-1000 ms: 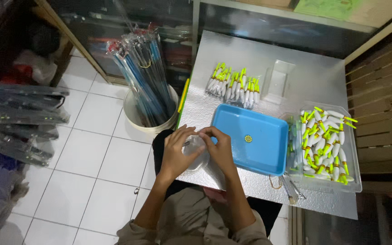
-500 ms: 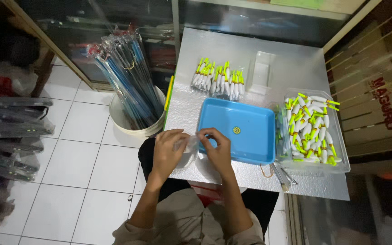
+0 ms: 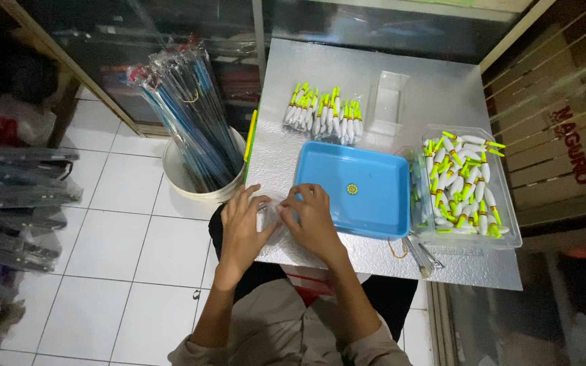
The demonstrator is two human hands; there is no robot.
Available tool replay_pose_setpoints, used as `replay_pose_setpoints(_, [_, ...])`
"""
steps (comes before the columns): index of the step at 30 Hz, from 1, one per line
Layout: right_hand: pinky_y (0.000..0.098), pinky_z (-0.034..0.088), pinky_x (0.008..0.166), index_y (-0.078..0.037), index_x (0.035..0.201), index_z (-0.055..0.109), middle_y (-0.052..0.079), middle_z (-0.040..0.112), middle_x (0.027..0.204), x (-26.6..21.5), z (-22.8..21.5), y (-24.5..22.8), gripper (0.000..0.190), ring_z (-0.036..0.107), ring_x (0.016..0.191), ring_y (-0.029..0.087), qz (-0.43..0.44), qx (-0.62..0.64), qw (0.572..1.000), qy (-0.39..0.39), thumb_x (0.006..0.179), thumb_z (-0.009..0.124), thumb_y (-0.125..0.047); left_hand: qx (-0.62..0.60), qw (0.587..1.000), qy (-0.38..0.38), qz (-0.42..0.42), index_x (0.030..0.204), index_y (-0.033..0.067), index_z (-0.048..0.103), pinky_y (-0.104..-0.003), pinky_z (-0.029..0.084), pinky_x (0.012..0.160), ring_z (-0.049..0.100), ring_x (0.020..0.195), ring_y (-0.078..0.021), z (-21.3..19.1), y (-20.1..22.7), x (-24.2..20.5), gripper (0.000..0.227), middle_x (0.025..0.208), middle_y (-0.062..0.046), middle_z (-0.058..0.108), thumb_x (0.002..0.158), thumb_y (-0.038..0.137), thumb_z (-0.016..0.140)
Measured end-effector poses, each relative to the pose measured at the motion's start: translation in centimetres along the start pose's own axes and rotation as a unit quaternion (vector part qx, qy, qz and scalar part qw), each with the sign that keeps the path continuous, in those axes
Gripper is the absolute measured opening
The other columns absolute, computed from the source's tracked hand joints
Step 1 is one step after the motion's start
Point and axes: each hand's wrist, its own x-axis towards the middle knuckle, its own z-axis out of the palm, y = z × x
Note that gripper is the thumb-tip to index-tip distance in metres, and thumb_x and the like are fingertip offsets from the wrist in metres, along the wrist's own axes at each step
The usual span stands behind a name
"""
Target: The person picks up white and yellow fishing floats from a blue tray and places them into a clear plastic bag. After filling the bag, they use a metal clip to seal it and set it aside. The person then picks up more floats from a larger container and places them onto the blue tray to continue the process.
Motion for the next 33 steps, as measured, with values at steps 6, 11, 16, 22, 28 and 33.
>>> replay_pose_setpoints(6, [0.0522,0.043,0.101,-0.009,0.078,0.067,0.006,0.056,0.112,0.6,3.2,2.0,0.02,0.051,0.117,0.038,-0.005,0.041,0.994,0.104,0.095,0.069,-0.021,0.052,0.998,0.03,0.033,0.126,0.0264,0.062,-0.061,0.037,0.111,0.039,0.146,-0.0378,1.7,-1.5,0.4,0.052,0.15,-0.004,0.049,0.078,0.037,0.082])
replay_pose_setpoints(11, [0.0428,0.041,0.108,-0.011,0.108,0.061,0.012,0.055,0.127,-1.9,-3.0,0.3,0.019,0.054,0.124,0.03,0.016,0.188,0.963,0.191,0.096,0.071,-0.021,0.016,0.987,0.084,0.14,0.134,0.0148,0.058,-0.055,0.03,0.117,0.038,0.146,-0.0387,0.1,2.1,-0.7,0.064,0.151,-0.014,0.049,0.08,0.044,0.077])
replay_pose_setpoints(16, [0.0439,0.047,0.108,-0.013,0.112,0.064,0.011,0.062,0.126,-7.9,-11.4,2.9,0.02,0.061,0.126,0.029,0.092,0.241,0.931,0.26,0.099,0.067,-0.028,-0.039,0.986,0.092,0.135,0.15,0.0104,0.045,-0.059,0.023,0.122,0.017,0.158,-0.0408,0.9,10.0,-1.2,0.08,0.166,-0.014,0.029,0.083,0.042,0.077])
replay_pose_setpoints(22, [0.0339,0.052,0.097,-0.008,0.108,0.069,0.011,0.069,0.116,-16.0,-19.4,10.1,0.014,0.066,0.112,0.024,0.153,0.087,0.914,0.365,0.096,0.066,-0.002,-0.225,0.945,-0.048,0.233,0.149,0.0185,0.044,-0.058,0.026,0.123,0.022,0.156,-0.0371,8.0,19.6,0.5,0.067,0.162,-0.013,0.03,0.091,0.03,0.076])
replay_pose_setpoints(28, [0.0408,0.061,0.085,0.0,0.102,0.071,0.019,0.071,0.107,-16.4,-23.4,13.9,0.013,0.072,0.098,0.034,0.219,0.068,0.892,0.389,0.091,0.076,0.0,-0.295,0.912,-0.142,0.246,0.154,0.0071,0.038,-0.071,0.023,0.118,0.016,0.152,-0.0527,17.2,23.7,4.3,0.069,0.161,-0.024,0.027,0.096,0.02,0.072])
replay_pose_setpoints(33, [0.0395,0.061,0.071,-0.004,0.112,0.068,0.017,0.067,0.118,-13.7,-25.0,16.1,0.026,0.072,0.092,0.033,0.218,0.061,0.929,0.292,0.088,0.075,-0.001,-0.24,0.938,-0.06,0.243,0.149,0.0063,0.044,-0.065,0.036,0.11,0.037,0.14,-0.0494,19.1,27.0,8.8,0.063,0.151,-0.024,0.038,0.094,0.017,0.072])
